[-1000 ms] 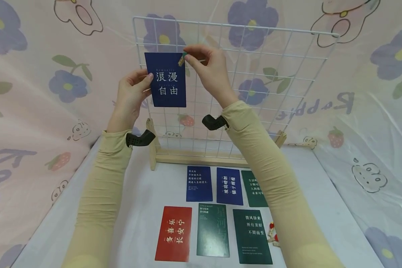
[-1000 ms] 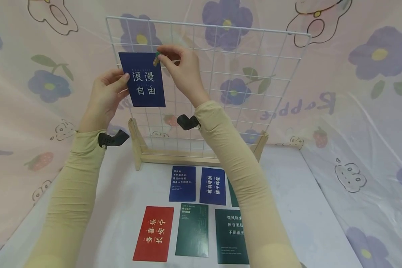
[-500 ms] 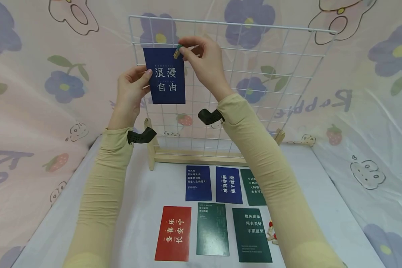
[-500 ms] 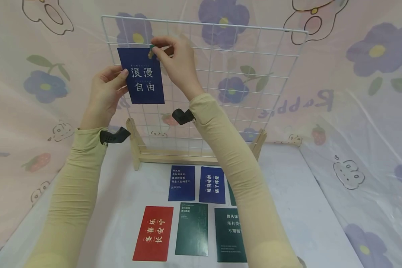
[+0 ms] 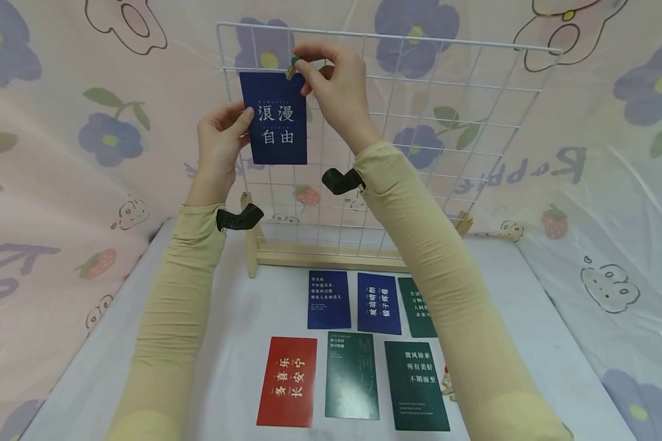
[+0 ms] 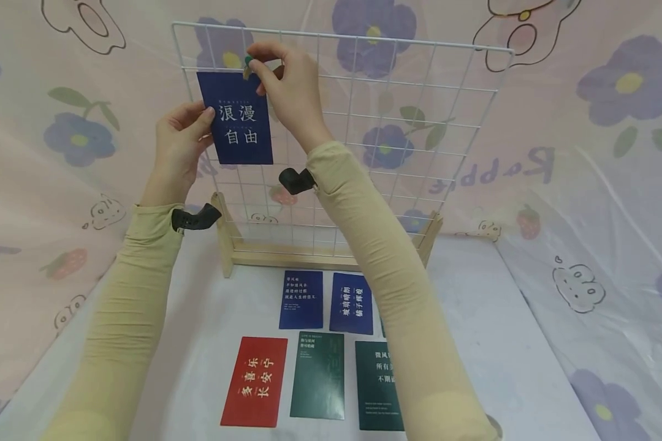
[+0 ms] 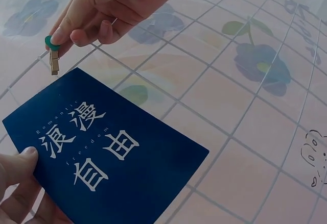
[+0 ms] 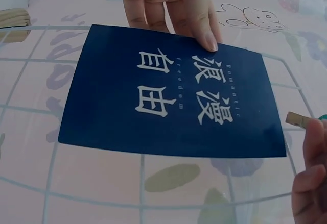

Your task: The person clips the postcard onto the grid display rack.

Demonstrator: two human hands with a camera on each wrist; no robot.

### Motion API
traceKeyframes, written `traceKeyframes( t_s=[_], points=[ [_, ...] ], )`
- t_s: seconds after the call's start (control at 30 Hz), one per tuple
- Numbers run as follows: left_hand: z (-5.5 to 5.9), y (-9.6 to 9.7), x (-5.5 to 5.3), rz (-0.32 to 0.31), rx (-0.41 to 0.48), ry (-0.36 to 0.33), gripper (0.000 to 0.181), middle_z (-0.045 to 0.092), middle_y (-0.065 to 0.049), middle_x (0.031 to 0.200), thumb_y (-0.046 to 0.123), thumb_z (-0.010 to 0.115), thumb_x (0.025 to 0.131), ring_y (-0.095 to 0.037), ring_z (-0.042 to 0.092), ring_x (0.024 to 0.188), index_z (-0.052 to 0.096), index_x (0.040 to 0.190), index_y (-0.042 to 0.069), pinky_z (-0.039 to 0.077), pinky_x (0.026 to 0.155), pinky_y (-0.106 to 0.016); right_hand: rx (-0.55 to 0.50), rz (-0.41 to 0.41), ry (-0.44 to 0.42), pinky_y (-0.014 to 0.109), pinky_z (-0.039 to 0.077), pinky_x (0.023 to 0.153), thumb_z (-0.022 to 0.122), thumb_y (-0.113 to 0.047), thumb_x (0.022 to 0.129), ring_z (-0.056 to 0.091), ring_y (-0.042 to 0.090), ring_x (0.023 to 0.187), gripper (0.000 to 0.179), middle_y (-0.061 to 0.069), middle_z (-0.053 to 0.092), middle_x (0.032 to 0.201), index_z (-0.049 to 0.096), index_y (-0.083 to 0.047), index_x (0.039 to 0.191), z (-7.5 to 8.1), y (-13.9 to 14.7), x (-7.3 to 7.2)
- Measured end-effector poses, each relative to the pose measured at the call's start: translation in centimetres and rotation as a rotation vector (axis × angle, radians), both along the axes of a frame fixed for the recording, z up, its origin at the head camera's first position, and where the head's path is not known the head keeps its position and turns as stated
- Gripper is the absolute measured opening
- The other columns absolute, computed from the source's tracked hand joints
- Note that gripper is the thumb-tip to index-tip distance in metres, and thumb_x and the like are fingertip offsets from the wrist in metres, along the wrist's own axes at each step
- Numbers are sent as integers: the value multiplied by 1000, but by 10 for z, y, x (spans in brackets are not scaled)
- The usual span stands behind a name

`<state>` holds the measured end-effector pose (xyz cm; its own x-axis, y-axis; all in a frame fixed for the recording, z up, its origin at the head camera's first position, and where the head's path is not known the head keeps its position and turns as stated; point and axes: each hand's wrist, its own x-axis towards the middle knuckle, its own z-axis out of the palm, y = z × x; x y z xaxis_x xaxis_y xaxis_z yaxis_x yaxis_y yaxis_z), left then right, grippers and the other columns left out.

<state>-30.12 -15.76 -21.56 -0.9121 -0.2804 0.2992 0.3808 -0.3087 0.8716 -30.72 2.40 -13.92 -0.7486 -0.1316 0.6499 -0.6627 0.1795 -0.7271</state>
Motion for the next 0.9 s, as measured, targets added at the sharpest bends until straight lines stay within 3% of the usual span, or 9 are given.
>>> traceKeyframes(
  t_s=[0.2,0.47,0.63,0.9],
  points=[
    [2,-1,-2,22,-16,13,14,67,-3,86,5,70,86,-14,62,75,73,100,4,50,70,-27,-54,15,9,26,47,53,63,0,90,53,28,53,16,8,67,101,68,5,105,-1,-4,1],
    [3,-1,-4,-9,52,7,14,69,-5,85,2,69,85,-15,62,73,73,99,3,50,68,-26,-134,38,14,26,45,48,65,2,88,49,26,47,15,9,67,97,69,5,103,-4,-5,-1],
    [3,-1,-4,-18,67,7,17,68,-6,87,2,69,85,-15,62,74,73,102,1,51,70,-27,-129,24,30,22,41,45,65,1,89,49,24,46,15,9,67,96,69,6,102,-3,-7,-1],
    [8,2,-5,22,26,-5,19,68,-7,88,2,71,84,-14,64,74,73,103,1,53,73,-25,-86,-31,60,20,40,45,65,-1,89,47,18,44,15,9,69,97,69,6,101,-1,-10,0]
  ],
)
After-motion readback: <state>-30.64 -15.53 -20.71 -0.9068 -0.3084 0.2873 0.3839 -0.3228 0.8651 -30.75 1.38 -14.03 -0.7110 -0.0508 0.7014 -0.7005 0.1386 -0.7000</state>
